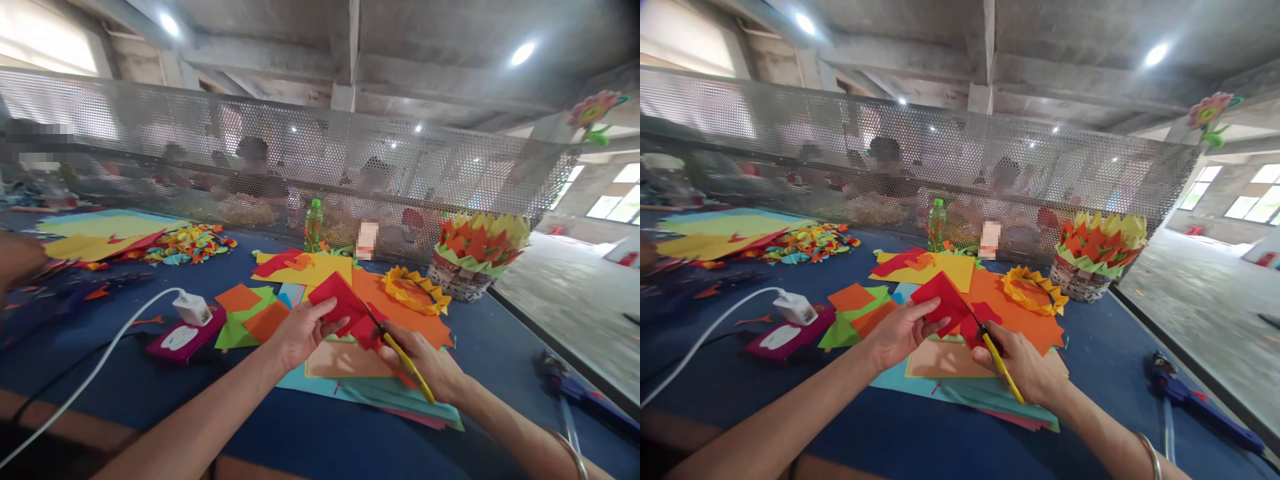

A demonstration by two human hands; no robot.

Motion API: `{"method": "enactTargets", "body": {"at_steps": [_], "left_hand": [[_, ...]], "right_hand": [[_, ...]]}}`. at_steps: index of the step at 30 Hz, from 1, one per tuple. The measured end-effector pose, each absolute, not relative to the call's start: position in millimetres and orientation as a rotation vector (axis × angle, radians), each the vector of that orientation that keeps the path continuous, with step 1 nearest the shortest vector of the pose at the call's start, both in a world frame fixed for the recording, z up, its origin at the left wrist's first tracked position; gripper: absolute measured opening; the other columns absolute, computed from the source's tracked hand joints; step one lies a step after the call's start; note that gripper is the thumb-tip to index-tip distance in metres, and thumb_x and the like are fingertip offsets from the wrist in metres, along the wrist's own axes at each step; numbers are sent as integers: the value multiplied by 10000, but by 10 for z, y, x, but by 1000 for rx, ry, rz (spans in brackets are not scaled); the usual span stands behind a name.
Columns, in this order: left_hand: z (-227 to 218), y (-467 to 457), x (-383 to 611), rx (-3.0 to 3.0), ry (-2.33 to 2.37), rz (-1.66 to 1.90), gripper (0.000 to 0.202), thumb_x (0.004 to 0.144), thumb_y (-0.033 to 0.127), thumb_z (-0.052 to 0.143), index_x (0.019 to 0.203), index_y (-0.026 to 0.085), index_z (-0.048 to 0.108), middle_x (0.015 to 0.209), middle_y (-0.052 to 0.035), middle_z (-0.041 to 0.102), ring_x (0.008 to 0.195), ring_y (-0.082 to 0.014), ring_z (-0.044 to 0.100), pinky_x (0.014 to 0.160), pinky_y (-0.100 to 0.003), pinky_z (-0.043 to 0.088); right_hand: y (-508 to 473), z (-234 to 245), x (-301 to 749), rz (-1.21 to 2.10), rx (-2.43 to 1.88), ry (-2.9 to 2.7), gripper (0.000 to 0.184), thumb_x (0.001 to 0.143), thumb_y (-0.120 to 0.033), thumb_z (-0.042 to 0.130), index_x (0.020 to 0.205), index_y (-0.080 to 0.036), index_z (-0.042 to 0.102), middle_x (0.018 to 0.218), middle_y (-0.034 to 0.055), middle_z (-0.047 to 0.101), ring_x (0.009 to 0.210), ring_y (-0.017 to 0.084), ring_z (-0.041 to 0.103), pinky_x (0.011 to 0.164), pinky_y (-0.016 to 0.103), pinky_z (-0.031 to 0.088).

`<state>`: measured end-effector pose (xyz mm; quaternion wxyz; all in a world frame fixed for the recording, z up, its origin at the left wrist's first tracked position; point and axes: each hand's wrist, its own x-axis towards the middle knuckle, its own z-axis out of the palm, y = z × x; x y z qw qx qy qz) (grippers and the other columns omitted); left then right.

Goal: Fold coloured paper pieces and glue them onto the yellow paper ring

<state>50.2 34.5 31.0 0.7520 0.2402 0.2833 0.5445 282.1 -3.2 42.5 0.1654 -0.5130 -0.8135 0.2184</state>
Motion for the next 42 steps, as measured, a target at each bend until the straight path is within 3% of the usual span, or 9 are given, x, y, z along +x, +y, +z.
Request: {"method": "enactTargets", "body": {"at_steps": [11, 42], "left_hand": [[323, 329, 506, 587, 626, 1156, 114, 876, 45, 641, 857, 91, 743, 914, -79, 778, 755, -168, 736, 740, -301, 657], [321, 296, 507, 597, 626, 1156, 97, 860, 50, 662, 881, 95, 744, 968, -88, 776, 788, -172, 733, 739, -302, 652]], "right_hand": [[-43, 409, 2822, 679, -1401, -2314, 491, 929, -688, 432, 812, -211, 453, 695, -44, 493, 614, 117, 426, 540, 247, 267], [-49, 383, 2777, 803, -1452, -2137, 648, 834, -826, 427, 769, -193, 549, 544, -55, 410, 466, 97, 417, 428, 209, 287]]}}
